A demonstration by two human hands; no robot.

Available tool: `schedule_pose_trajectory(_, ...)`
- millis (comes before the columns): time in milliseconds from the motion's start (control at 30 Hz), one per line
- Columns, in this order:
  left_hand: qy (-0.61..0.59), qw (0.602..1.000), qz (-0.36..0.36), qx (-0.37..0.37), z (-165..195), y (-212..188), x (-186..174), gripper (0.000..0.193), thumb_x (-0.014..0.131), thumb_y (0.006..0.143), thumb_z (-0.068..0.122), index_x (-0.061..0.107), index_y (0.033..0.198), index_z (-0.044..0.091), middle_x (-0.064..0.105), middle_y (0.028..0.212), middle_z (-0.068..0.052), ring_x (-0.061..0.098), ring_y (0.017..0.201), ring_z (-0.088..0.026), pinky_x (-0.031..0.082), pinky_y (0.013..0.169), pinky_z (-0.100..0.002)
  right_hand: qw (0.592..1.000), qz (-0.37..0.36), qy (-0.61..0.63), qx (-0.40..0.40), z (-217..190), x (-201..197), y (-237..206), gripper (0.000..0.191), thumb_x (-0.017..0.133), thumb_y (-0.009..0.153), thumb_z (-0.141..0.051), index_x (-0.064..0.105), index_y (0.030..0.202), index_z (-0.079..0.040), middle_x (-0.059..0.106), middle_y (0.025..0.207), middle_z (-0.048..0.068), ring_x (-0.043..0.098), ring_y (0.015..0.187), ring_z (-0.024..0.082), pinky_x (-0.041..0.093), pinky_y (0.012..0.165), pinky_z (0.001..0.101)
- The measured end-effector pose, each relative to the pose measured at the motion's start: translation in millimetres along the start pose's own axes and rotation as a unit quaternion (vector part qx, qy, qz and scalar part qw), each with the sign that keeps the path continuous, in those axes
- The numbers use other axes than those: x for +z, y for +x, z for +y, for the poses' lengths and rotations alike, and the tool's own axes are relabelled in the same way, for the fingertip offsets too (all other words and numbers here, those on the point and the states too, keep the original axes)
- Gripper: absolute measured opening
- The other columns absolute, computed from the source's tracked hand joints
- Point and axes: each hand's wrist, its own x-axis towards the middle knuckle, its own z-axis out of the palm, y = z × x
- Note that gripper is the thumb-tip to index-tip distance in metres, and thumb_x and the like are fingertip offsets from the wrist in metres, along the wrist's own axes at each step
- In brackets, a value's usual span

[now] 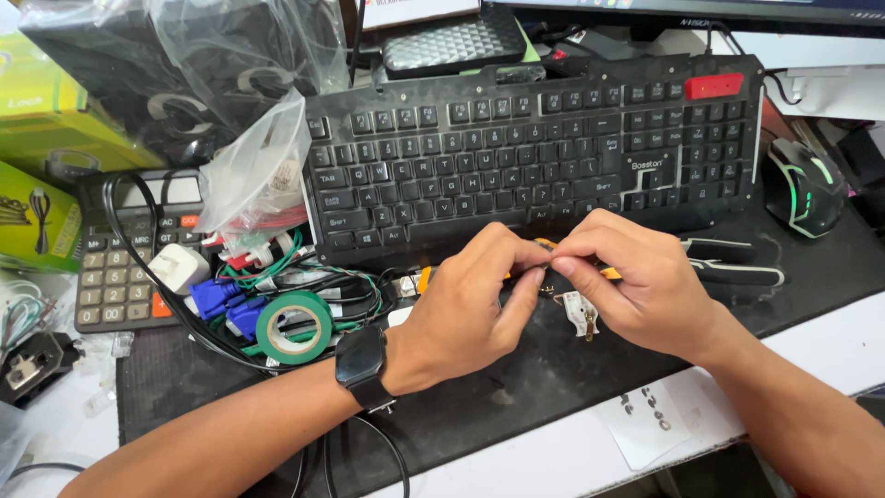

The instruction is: The person first uses a keyboard and mouse at a computer, then works on a white power strip on the desk: they unscrew it with a screwdriver, open its casing, and use pliers and their fingers to strip and twist the wires inside. The clip ends while they are still handling the internal wiring.

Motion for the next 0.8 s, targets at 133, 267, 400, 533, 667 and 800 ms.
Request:
schedule_pose_trajectory(133,0.007,1.000,-0.014,0.006,0.4,-1.7,-0.4,0.017,0.069,0.097,-0.001,0.061,0.112,0.001,0.063,0.102,-0.013,0.068,0.083,-0.026,0.054,0.070,-0.035,0.974,-0.060,0.103,0.190,12.8,-2.4,-11.4,0.015,0.063,0.098,-0.013,0.067,0.092,0.000,0.060,0.075,0.003,0.054,0.062,0.012,0.042,0.056,0.0256)
schedule_pose_trajectory(267,-0.007,1.000,-0.003,0.010,-0.4,-0.3,0.0,0.017,0.068,0.096,-0.003,0.061,0.111,0.000,0.062,0.103,-0.011,0.067,0.085,-0.024,0.054,0.071,-0.033,0.915,-0.095,0.215,0.329,20.4,-0.1,-12.1,0.026,0.060,0.103,-0.017,0.064,0.085,0.002,0.048,0.069,0.008,0.039,0.062,0.015,0.035,0.053,0.0313)
schedule_pose_trajectory(400,-0.012,1.000,0.015,-0.008,-1.2,1.4,-1.1,0.017,0.069,0.091,-0.003,0.062,0.106,0.000,0.062,0.100,-0.010,0.066,0.083,-0.021,0.055,0.071,-0.031,0.983,-0.101,-0.010,0.152,14.3,-7.3,-1.3,0.017,0.059,0.099,-0.015,0.064,0.090,-0.002,0.058,0.069,0.005,0.054,0.058,0.018,0.046,0.055,0.0310)
schedule_pose_trajectory(533,-0.006,1.000,0.016,-0.011,-1.7,2.9,-1.0,0.014,0.070,0.091,-0.002,0.064,0.103,0.001,0.063,0.099,-0.009,0.066,0.081,-0.019,0.055,0.071,-0.030,0.977,-0.158,-0.102,0.105,7.1,-24.3,10.1,0.008,0.068,0.087,-0.012,0.068,0.092,-0.007,0.062,0.077,0.005,0.061,0.069,0.023,0.048,0.063,0.0341)
schedule_pose_trajectory(667,-0.009,0.999,0.017,-0.032,-1.9,3.6,0.1,0.011,0.073,0.093,0.002,0.066,0.103,0.003,0.064,0.095,-0.006,0.066,0.079,-0.016,0.054,0.069,-0.028,0.964,-0.230,-0.136,0.003,2.5,-35.8,13.1,0.015,0.070,0.077,-0.007,0.072,0.091,-0.012,0.063,0.086,0.002,0.060,0.085,0.025,0.045,0.076,0.0363)
schedule_pose_trajectory(800,-0.009,0.998,0.021,-0.055,-3.6,3.6,1.2,0.013,0.073,0.095,0.004,0.068,0.107,0.003,0.063,0.092,-0.005,0.065,0.076,-0.014,0.053,0.065,-0.027,0.956,-0.267,-0.121,-0.023,-0.2,-31.8,11.1,0.017,0.074,0.074,-0.010,0.074,0.091,-0.013,0.059,0.083,0.003,0.057,0.082,0.022,0.042,0.074,0.0372)
